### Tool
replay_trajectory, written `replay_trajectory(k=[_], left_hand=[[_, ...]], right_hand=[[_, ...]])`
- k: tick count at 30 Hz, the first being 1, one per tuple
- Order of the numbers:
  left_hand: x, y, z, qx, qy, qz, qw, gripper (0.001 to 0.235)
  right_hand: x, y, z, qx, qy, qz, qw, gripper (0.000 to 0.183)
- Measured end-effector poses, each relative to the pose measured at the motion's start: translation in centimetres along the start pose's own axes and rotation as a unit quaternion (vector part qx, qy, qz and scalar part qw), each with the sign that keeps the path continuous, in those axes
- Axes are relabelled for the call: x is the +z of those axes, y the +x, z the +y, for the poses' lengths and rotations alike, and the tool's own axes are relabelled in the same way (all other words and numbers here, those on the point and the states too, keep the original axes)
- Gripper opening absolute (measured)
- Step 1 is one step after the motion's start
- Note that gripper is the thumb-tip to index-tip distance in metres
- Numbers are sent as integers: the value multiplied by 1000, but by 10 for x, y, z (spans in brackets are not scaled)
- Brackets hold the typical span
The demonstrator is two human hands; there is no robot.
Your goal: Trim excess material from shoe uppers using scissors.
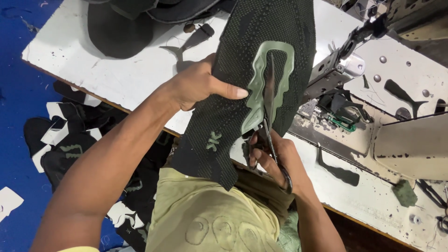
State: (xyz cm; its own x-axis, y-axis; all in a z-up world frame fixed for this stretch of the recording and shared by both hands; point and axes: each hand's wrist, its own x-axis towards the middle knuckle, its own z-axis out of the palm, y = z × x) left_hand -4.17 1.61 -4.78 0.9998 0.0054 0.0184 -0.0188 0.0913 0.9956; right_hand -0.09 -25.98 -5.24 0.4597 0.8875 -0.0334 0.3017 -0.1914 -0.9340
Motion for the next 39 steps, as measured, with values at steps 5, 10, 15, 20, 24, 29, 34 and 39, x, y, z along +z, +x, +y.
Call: replay_trajectory(k=[5,10,15,20,24,29,34,39], left_hand=[[-2,1,-3,-11,10,-6,1000,61],[3,2,-12,-11,-9,-12,1000,74],[2,0,-9,-7,3,-8,1000,80],[-12,-1,-9,-2,-36,19,999,79],[-29,-4,-18,19,-31,35,999,69],[-47,-11,-32,72,-82,94,990,46],[-48,-13,-36,98,-66,112,987,42],[-44,-13,-33,97,-63,142,983,40]], right_hand=[[2,0,8,29,11,18,999,27],[3,4,10,15,40,9,999,30],[6,4,12,38,38,27,998,29],[3,16,-12,10,-73,54,996,25],[5,29,-31,-2,-156,75,985,27],[15,43,-29,-26,-238,130,962,27],[22,46,-34,-34,-242,152,958,24],[19,43,-31,-37,-237,153,958,25]])
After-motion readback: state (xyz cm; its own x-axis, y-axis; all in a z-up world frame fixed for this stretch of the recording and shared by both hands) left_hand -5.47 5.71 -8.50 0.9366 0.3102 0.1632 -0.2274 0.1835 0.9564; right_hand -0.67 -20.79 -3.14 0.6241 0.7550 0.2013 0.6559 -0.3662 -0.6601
